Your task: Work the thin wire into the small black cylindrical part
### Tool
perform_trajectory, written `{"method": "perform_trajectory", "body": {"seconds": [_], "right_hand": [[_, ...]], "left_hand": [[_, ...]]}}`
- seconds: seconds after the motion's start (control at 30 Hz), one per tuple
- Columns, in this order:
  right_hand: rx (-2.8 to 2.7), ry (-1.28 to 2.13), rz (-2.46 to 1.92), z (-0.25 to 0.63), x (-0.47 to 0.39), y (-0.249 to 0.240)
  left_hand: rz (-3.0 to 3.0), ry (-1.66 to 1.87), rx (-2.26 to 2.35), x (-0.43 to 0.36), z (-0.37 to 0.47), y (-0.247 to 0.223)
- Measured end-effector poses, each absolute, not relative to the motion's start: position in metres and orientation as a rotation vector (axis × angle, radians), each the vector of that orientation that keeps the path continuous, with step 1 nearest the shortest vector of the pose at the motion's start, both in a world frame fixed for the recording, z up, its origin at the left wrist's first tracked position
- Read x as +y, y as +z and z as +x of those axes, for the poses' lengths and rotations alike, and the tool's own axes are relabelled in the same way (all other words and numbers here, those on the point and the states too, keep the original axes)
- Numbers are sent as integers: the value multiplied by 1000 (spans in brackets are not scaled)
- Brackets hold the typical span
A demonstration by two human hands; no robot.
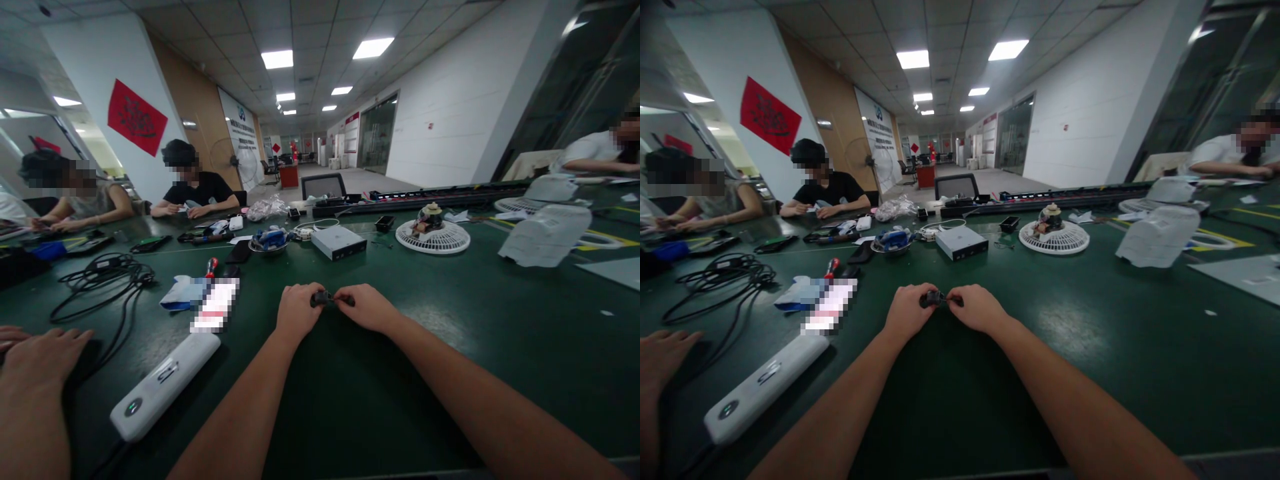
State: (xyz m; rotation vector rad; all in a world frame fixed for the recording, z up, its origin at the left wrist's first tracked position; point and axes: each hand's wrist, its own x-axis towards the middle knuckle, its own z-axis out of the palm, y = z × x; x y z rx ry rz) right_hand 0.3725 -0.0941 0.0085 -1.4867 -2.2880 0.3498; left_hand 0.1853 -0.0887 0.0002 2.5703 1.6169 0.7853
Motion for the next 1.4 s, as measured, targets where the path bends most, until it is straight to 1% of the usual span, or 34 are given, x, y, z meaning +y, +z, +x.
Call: {"method": "perform_trajectory", "body": {"seconds": [0.23, 0.43, 0.63, 0.73, 0.87, 1.1, 1.4], "right_hand": [[-2332, 300, -1528, 370, -99, 13], [-2410, 189, -1745, 373, -101, 19], [-2297, 160, -1886, 377, -98, 21], [-2224, 174, -1790, 372, -97, 17], [-2302, 156, -1578, 363, -99, 9], [-2392, 142, -1547, 357, -98, 5], [-2164, 335, -1508, 365, -94, 4]], "left_hand": [[2624, 766, 1650, -88, 185, 0], [2571, 761, 1722, -90, 185, 2], [2495, 777, 1799, -90, 183, 1], [2437, 777, 1831, -89, 182, 0], [2372, 777, 1819, -88, 182, -2], [2308, 776, 1792, -85, 182, -5], [2331, 795, 1720, -86, 184, -4]]}}
